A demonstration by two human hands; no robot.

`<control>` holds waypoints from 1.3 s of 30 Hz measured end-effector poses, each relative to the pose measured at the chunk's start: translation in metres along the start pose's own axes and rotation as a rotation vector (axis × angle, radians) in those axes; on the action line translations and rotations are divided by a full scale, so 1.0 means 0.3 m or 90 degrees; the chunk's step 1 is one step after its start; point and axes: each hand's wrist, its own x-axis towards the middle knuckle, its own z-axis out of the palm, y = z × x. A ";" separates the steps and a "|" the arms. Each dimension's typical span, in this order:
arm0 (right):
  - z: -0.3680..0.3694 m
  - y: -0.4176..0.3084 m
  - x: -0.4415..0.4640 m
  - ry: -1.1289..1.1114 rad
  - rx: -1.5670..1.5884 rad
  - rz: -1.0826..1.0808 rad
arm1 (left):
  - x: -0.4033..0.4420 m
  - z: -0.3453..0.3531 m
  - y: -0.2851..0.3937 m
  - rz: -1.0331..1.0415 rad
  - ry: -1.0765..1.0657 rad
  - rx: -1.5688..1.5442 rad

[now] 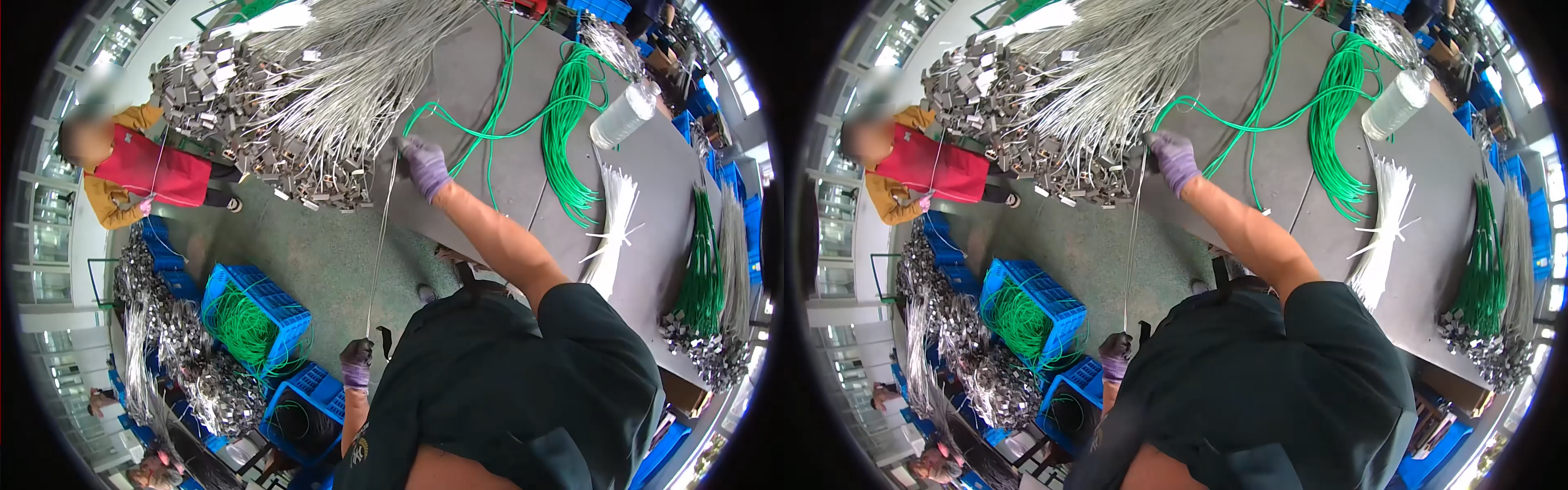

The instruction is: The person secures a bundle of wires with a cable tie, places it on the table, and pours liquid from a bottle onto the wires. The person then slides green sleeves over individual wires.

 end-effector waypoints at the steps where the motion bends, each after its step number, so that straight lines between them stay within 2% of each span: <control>1: -0.011 -0.035 0.015 0.007 0.002 -0.004 | 0.003 0.000 -0.002 -0.011 -0.006 -0.007; 9: -0.063 -0.140 0.107 -0.020 -0.018 -0.011 | 0.028 0.021 0.033 0.016 -0.022 -0.031; 12: -0.061 -0.135 0.108 -0.023 -0.007 0.003 | 0.027 0.020 0.040 0.003 -0.013 -0.037; 14: -0.060 -0.122 0.108 -0.021 -0.008 0.013 | 0.021 0.015 0.038 -0.005 -0.002 -0.115; 22: -0.039 -0.071 0.086 -0.012 0.049 0.012 | 0.009 -0.001 0.032 -0.008 0.000 -0.090; 29: -0.032 -0.086 0.064 -0.057 -0.011 0.017 | -0.008 0.020 0.063 -0.016 -0.026 -0.120; 31: -0.059 -0.083 0.092 -0.158 -0.047 0.031 | -0.017 0.028 0.076 -0.010 -0.033 -0.127; 32: -0.070 -0.086 0.090 -0.158 -0.047 0.032 | -0.020 0.030 0.080 -0.003 -0.042 -0.133; 34: -0.090 -0.091 0.086 -0.231 0.083 0.090 | -0.012 0.034 0.067 0.011 -0.046 -0.122; 35: -0.091 -0.093 0.077 -0.231 0.082 0.091 | -0.011 0.038 0.069 0.024 -0.050 -0.111; 37: -0.083 -0.100 0.037 -0.297 0.017 0.142 | -0.009 0.060 0.091 0.031 -0.052 -0.095; 39: -0.081 -0.147 0.007 -0.284 -0.039 0.138 | -0.006 0.069 0.102 0.040 -0.055 -0.078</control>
